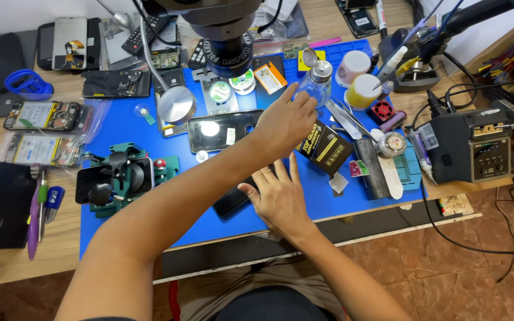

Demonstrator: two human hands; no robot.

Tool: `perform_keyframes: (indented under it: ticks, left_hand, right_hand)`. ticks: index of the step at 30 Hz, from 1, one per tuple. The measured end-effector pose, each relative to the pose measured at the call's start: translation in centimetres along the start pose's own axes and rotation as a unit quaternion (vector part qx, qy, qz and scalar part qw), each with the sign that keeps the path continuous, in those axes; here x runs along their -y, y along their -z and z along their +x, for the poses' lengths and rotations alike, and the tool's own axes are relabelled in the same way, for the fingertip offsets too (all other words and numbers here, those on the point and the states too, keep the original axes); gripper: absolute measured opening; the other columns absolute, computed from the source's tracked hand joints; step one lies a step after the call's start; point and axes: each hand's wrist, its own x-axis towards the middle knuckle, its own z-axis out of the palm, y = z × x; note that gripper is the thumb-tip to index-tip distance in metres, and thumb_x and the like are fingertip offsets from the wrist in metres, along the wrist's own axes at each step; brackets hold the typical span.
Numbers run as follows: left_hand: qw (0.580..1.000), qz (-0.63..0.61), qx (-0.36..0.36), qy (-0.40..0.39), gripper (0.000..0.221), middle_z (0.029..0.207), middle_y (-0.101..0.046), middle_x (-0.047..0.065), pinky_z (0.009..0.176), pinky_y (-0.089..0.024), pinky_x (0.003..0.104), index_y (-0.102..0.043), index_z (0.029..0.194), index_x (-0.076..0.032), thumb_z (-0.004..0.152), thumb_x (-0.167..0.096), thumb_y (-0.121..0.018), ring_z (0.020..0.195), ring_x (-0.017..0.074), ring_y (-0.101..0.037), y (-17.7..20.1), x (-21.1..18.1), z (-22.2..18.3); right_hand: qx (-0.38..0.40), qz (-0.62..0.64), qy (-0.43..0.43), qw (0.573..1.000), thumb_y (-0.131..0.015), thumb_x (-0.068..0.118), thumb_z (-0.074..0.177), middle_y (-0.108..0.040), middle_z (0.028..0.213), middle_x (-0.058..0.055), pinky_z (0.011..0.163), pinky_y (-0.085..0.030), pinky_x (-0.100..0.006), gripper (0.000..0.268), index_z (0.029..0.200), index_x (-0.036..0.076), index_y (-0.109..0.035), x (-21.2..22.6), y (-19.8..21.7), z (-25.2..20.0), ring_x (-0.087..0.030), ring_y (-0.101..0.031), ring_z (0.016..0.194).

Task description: The person cleans a smartphone screen with a cloth, then places the device into a green screen replacement jig. They test the phone's display and touch functionality, then secure the phone in the jig using a screwdriver.

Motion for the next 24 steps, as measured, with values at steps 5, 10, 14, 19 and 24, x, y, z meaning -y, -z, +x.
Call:
perform_keyframes:
  ticks: [5,10,14,19,24]
  left_hand:
    - [0.995,-0.086,-0.003,0.054,0.058,0.11,-0.059,0.018,0.115,-0.041,0.056,-0.062,0.118,0.003,0.071,-0.025,-0.082,0.108,0.0353,-0.061,2.5,0.4,-2.9]
    - [0.924,-0.366,0.009,0.11,0.08,0.12,-0.057,0.032,0.104,-0.048,0.059,-0.05,0.138,0.016,0.077,-0.029,-0.072,0.108,0.0485,-0.062,11.4,0.0,-8.5]
    - [0.793,-0.59,-0.068,0.133,0.083,0.141,-0.053,0.028,0.11,-0.046,0.056,-0.038,0.154,0.002,0.085,-0.024,-0.077,0.129,0.0461,-0.057,15.1,-1.5,-14.8]
    - [0.64,-0.749,-0.079,0.15,0.083,0.163,-0.044,0.018,0.124,-0.046,0.044,-0.034,0.157,-0.003,0.09,-0.029,-0.075,0.151,0.031,-0.048,14.6,-3.0,-22.0]
    - [0.484,-0.852,-0.091,0.179,0.087,0.131,-0.059,0.018,0.107,-0.048,0.036,-0.034,0.156,0.002,0.093,-0.043,-0.075,0.127,0.0262,-0.057,13.9,-4.1,-25.7]
  right_hand:
    - [0.011,-0.027,-0.006,1.0,-0.055,0.053,0.103,-0.075,0.118,-0.005,0.117,-0.031,-0.072,0.043,0.122,0.021,-0.076,-3.1,-3.9,-2.0,-0.039,-0.065,0.122]
    - [0.024,-0.038,0.174,0.984,-0.068,0.02,0.096,-0.052,0.052,0.001,0.036,-0.038,-0.045,0.025,0.071,0.02,-0.064,4.2,-0.2,-1.5,-0.029,-0.053,0.043]
    - [0.058,-0.082,0.184,0.978,-0.053,0.039,0.099,-0.069,0.116,-0.002,0.099,-0.043,-0.069,0.035,0.128,0.024,-0.067,6.0,1.6,-1.0,-0.039,-0.064,0.114]
    - [0.174,-0.062,0.094,0.978,-0.034,0.066,0.101,-0.053,0.16,-0.003,0.118,-0.013,-0.08,0.079,0.158,0.013,-0.047,0.7,2.5,1.4,-0.046,-0.035,0.153]
    - [0.137,-0.104,0.03,0.985,-0.038,0.056,0.11,-0.061,0.154,0.001,0.121,-0.014,-0.075,0.061,0.154,0.018,-0.057,-2.0,3.4,1.9,-0.038,-0.043,0.151]
